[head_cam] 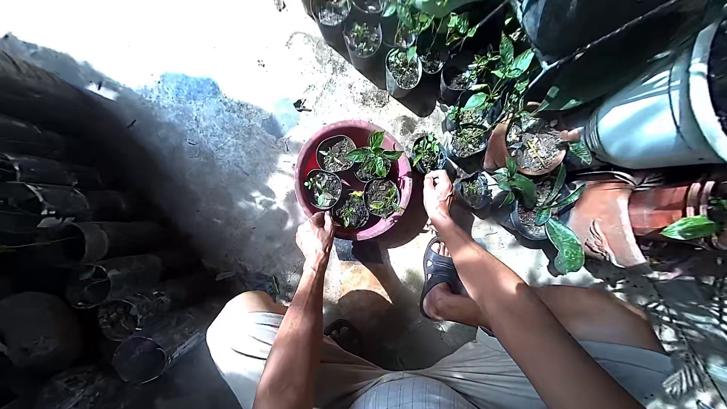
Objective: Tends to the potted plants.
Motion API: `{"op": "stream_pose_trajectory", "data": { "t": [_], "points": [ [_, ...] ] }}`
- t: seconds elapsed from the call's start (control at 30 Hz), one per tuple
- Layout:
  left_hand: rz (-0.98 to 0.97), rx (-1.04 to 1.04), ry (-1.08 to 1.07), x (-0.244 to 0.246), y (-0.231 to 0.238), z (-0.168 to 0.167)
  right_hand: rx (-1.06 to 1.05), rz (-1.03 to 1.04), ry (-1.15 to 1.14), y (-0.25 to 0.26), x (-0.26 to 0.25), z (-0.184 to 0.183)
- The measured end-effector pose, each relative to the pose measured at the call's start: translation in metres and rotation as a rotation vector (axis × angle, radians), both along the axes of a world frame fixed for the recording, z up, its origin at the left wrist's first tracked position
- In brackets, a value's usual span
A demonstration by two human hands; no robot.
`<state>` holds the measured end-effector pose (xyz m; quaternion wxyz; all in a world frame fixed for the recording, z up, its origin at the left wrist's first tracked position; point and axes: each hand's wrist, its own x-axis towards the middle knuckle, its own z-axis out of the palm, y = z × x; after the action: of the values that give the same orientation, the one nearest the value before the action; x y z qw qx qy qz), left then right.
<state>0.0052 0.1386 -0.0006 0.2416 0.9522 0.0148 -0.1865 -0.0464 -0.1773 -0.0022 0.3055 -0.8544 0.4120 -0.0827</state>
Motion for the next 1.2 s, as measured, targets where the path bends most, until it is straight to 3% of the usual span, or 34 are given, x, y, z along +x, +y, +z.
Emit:
{"op": "stream_pose_trajectory", "data": {
  "t": [0.17,0.27,0.43,0.67,0.8,1.0,1.1,1.2],
  "points": [
    [0.056,-0.040,0.006,-0.006,-0.001,0.002,0.574,-0.361,-0.042,-0.018,-0.008,0.003],
    [0.076,-0.069,-0.045,-0.005,-0.001,0.004,0.724,-0.495,-0.091,-0.025,0.000,-0.003],
    [0.137,-0.099,0.010,-0.008,0.003,-0.001,0.922,-0.294,0.087,-0.002,-0.015,-0.010],
    [0.075,-0.111,0.065,-0.005,0.002,-0.002,1.036,-0.242,-0.030,0.019,-0.017,-0.018],
    [0.038,-0.022,0.034,-0.006,-0.005,0.003,0.825,-0.123,-0.027,0.028,-0.015,-0.017],
    [-0.058,0.032,0.076,-0.006,-0.012,0.002,0.001,0.177,-0.077,0.030,-0.010,-0.009],
    [-0.081,-0.001,0.114,-0.005,-0.015,-0.003,-0.085,0.414,-0.023,0.029,0.007,0.004],
    [-0.122,0.014,0.137,-0.003,-0.019,-0.009,-0.149,0.499,0.287,0.032,0.024,0.016]
  ]
}}
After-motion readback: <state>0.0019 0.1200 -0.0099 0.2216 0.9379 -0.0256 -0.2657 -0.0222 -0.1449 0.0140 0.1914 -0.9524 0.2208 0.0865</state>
